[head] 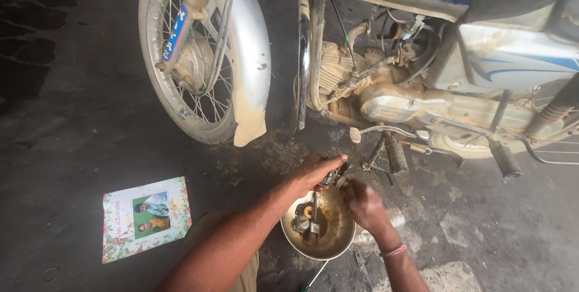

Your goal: Cleaning and inspecting the internal components of a motorcycle carburetor using fuel and a screwdriver.

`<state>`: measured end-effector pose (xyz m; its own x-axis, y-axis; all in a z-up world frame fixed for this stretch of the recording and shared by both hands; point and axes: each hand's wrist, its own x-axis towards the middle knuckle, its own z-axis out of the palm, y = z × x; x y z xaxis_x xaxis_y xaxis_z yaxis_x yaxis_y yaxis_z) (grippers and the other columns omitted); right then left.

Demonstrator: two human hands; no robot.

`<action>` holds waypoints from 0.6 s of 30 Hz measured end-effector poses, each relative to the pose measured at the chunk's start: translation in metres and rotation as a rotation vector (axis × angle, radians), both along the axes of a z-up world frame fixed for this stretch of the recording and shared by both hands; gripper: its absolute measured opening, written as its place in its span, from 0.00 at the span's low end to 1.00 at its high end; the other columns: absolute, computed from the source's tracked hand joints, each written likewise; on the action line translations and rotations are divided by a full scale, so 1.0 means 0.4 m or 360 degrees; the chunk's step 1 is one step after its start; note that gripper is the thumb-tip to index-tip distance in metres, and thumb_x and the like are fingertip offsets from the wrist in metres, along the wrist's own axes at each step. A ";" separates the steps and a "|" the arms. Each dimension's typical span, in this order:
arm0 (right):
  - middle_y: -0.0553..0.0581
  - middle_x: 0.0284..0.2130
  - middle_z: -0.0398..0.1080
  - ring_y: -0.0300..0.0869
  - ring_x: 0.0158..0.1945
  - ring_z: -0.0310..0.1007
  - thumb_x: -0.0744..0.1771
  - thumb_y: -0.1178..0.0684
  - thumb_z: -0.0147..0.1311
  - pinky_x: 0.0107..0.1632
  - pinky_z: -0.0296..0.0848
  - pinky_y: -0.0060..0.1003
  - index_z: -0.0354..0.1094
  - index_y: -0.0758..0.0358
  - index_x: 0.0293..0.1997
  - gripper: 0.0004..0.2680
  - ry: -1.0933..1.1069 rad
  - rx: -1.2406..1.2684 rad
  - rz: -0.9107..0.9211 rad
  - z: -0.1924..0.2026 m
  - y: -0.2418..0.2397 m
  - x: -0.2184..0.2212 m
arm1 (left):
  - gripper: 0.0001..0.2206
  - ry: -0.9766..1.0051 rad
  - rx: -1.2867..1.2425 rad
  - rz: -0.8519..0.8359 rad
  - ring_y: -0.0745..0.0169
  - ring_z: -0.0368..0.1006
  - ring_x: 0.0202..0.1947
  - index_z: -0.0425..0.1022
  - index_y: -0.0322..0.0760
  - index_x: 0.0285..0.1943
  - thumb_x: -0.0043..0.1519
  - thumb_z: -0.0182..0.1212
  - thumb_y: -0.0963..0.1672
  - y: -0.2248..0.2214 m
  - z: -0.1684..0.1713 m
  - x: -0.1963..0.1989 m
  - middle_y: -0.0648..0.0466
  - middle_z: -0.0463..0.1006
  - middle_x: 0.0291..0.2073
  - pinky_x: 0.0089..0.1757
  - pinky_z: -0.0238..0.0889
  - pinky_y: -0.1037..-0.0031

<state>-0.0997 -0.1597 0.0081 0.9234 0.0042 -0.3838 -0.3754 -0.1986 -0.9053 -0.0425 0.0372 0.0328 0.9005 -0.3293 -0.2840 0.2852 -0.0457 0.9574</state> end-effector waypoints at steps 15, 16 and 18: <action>0.59 0.22 0.75 0.47 0.18 0.73 0.74 0.47 0.41 0.23 0.74 0.42 0.71 0.65 0.45 0.13 -0.0848 -0.1447 0.0036 0.236 0.045 0.024 | 0.29 0.0110 -0.0235 0.0113 0.68 0.73 0.28 0.78 0.39 0.48 0.59 0.57 0.63 -0.016 0.064 -0.031 0.54 0.77 0.31 0.23 0.64 0.78; 0.61 0.24 0.74 0.46 0.21 0.72 0.73 0.48 0.45 0.25 0.74 0.41 0.73 0.67 0.43 0.13 -0.0850 -0.0967 0.0094 0.232 0.022 0.032 | 0.28 0.0185 -0.0353 -0.0006 0.71 0.71 0.24 0.78 0.42 0.47 0.60 0.55 0.64 -0.009 0.061 -0.025 0.54 0.77 0.29 0.22 0.62 0.80; 0.62 0.25 0.73 0.44 0.25 0.70 0.71 0.49 0.48 0.26 0.73 0.40 0.74 0.69 0.42 0.12 -0.0821 -0.0492 0.0127 0.238 0.004 0.012 | 0.27 0.0280 -0.0471 -0.0146 0.73 0.68 0.21 0.77 0.45 0.46 0.60 0.53 0.64 -0.013 0.023 -0.029 0.55 0.77 0.27 0.21 0.61 0.81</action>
<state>-0.0947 -0.1579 0.1032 0.9921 0.0404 0.1187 0.1232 -0.4910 -0.8624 -0.0542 0.0322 0.0420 0.8091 -0.4978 -0.3124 0.4545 0.1930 0.8696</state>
